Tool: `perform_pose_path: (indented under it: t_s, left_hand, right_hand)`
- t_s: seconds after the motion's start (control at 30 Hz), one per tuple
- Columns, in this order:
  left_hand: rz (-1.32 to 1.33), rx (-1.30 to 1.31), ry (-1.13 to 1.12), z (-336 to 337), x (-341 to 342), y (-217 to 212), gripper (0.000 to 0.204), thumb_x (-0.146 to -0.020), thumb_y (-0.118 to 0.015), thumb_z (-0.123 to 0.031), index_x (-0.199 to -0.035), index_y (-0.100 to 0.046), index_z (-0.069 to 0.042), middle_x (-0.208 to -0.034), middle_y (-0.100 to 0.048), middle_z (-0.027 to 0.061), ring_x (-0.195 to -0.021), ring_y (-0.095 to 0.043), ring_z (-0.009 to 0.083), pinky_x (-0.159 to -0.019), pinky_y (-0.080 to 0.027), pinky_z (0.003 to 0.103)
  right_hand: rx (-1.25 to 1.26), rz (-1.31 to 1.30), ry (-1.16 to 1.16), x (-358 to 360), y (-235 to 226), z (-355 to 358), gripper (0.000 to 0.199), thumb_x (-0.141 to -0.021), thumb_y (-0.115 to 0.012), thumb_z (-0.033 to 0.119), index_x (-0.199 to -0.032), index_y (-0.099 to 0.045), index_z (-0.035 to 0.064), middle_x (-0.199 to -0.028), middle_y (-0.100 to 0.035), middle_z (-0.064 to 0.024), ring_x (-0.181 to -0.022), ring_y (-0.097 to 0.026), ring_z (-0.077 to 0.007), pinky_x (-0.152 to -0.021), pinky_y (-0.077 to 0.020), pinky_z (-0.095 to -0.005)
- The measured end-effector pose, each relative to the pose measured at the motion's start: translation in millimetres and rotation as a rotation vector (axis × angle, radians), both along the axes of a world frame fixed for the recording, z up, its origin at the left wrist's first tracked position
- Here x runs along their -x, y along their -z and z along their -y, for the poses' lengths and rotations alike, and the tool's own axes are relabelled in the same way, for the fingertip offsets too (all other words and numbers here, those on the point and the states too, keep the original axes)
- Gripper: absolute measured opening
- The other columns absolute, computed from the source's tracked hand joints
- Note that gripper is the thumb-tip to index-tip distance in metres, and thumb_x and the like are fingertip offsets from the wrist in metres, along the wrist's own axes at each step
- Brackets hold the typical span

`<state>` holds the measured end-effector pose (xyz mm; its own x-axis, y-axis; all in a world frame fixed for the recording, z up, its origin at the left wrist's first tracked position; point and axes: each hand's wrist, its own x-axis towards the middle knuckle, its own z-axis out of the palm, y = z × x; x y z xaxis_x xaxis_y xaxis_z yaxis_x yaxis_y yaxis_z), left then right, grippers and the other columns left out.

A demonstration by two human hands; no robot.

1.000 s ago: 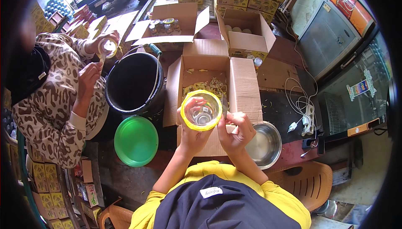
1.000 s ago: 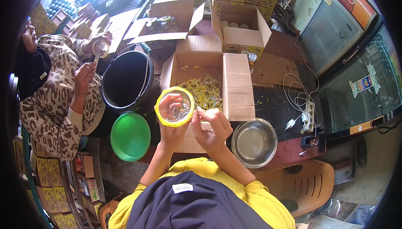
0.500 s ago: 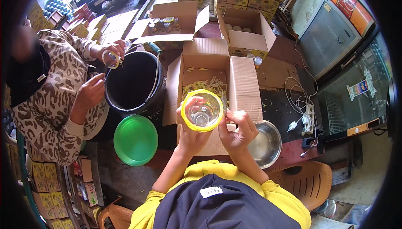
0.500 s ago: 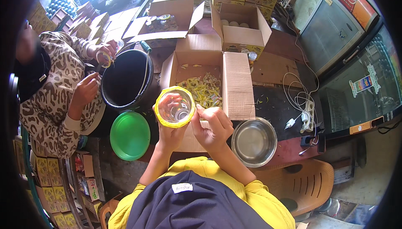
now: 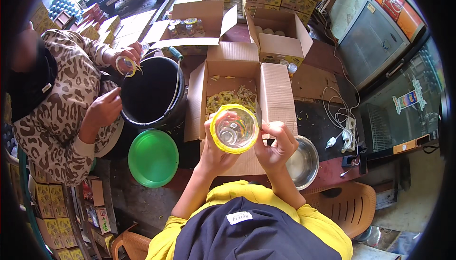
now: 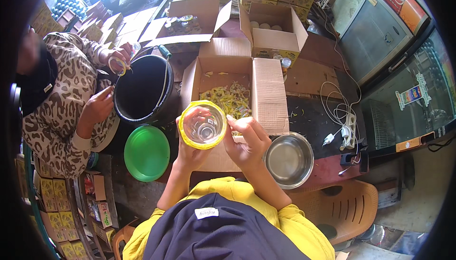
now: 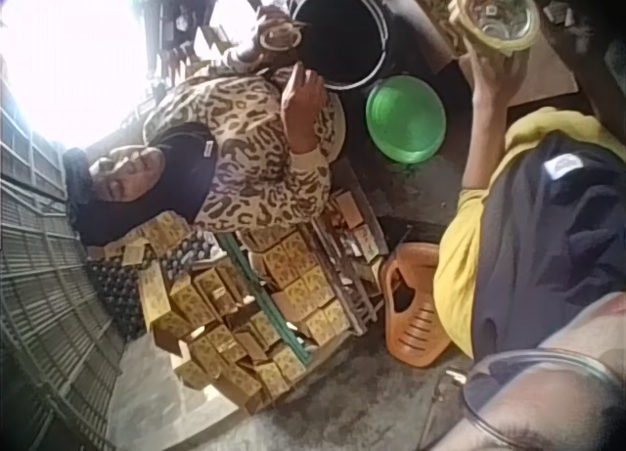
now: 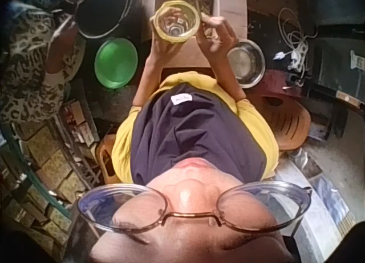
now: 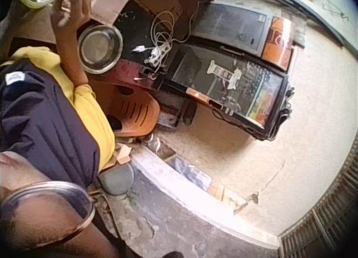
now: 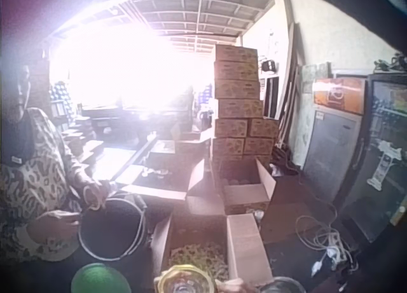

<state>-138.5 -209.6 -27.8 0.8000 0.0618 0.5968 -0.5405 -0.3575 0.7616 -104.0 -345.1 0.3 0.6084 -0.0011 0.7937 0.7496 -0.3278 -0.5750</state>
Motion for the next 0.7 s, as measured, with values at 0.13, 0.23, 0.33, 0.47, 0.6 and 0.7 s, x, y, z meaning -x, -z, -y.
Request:
perform_pose_path:
  t_s: [0.13, 0.23, 0.33, 0.47, 0.6, 0.7]
  left_hand:
    - [-0.02, 0.074, 0.081, 0.7, 1.5, -0.3, 0.071, -0.067, -0.069, -0.004, -0.123, -0.027, -0.001, -0.114, -0.042, 0.0164, -0.106, -0.048, 0.0254, -0.088, -0.04, 0.034]
    - [-0.076, 0.332, 0.203, 0.5, -1.6, 3.3, 0.069, -0.068, -0.068, -0.002, -0.124, -0.029, -0.003, -0.116, -0.042, 0.0139, -0.108, -0.046, 0.0223, -0.088, -0.039, 0.033]
    - [-0.085, 0.499, 0.278, 2.0, -3.4, 1.9, 0.066, -0.07, -0.066, -0.003, -0.125, -0.03, -0.004, -0.118, -0.042, 0.0121, -0.109, -0.043, 0.0193, -0.09, -0.037, 0.031]
    - [-0.117, 0.583, 0.274, 3.7, -2.4, 2.1, 0.063, -0.072, -0.065, -0.004, -0.125, -0.031, -0.004, -0.118, -0.042, 0.0117, -0.109, -0.043, 0.0189, -0.09, -0.037, 0.031]
    - [-0.105, 0.572, 0.258, 4.0, -3.8, 3.1, 0.062, -0.073, -0.065, -0.004, -0.125, -0.031, -0.004, -0.118, -0.041, 0.011, -0.109, -0.044, 0.0193, -0.09, -0.037, 0.031]
    - [-0.088, 0.548, 0.259, 4.4, -5.2, 7.5, 0.064, -0.072, -0.066, -0.004, -0.125, -0.031, -0.005, -0.119, -0.041, 0.0108, -0.109, -0.044, 0.0195, -0.09, -0.037, 0.031]
  right_hand:
    - [-0.053, -0.034, -0.091, -3.9, 0.7, 4.0, 0.02, -0.063, -0.068, -0.007, -0.08, -0.062, 0.0025, -0.065, -0.058, -0.0072, -0.056, -0.058, -0.0144, -0.052, -0.0456, -0.023]
    - [-0.106, -0.101, -0.091, -2.2, 0.2, 3.2, 0.017, -0.065, -0.067, -0.005, -0.079, -0.062, 0.0019, -0.065, -0.059, -0.0074, -0.057, -0.059, -0.0138, -0.053, -0.0457, -0.0229]
    - [-0.066, -0.104, -0.024, 5.2, -4.8, 1.8, 0.014, -0.066, -0.068, -0.003, -0.077, -0.061, 0.0016, -0.065, -0.059, -0.0075, -0.057, -0.059, -0.014, -0.052, -0.0457, -0.0228]
    - [-0.019, -0.065, 0.012, 9.7, -7.4, -3.6, 0.012, -0.065, -0.069, -0.002, -0.073, -0.06, 0.0023, -0.063, -0.059, -0.0067, -0.054, -0.059, -0.015, -0.049, -0.0458, -0.0232]
    - [-0.006, -0.006, 0.02, 9.8, -2.7, -6.3, 0.013, -0.064, -0.068, -0.002, -0.073, -0.06, 0.003, -0.064, -0.059, -0.0068, -0.054, -0.058, -0.0157, -0.049, -0.0461, -0.0237]
    - [-0.012, 0.017, 0.018, 9.3, -0.6, -6.8, 0.014, -0.064, -0.068, -0.003, -0.072, -0.06, 0.0036, -0.064, -0.059, -0.0069, -0.054, -0.058, -0.0162, -0.049, -0.0463, -0.0243]
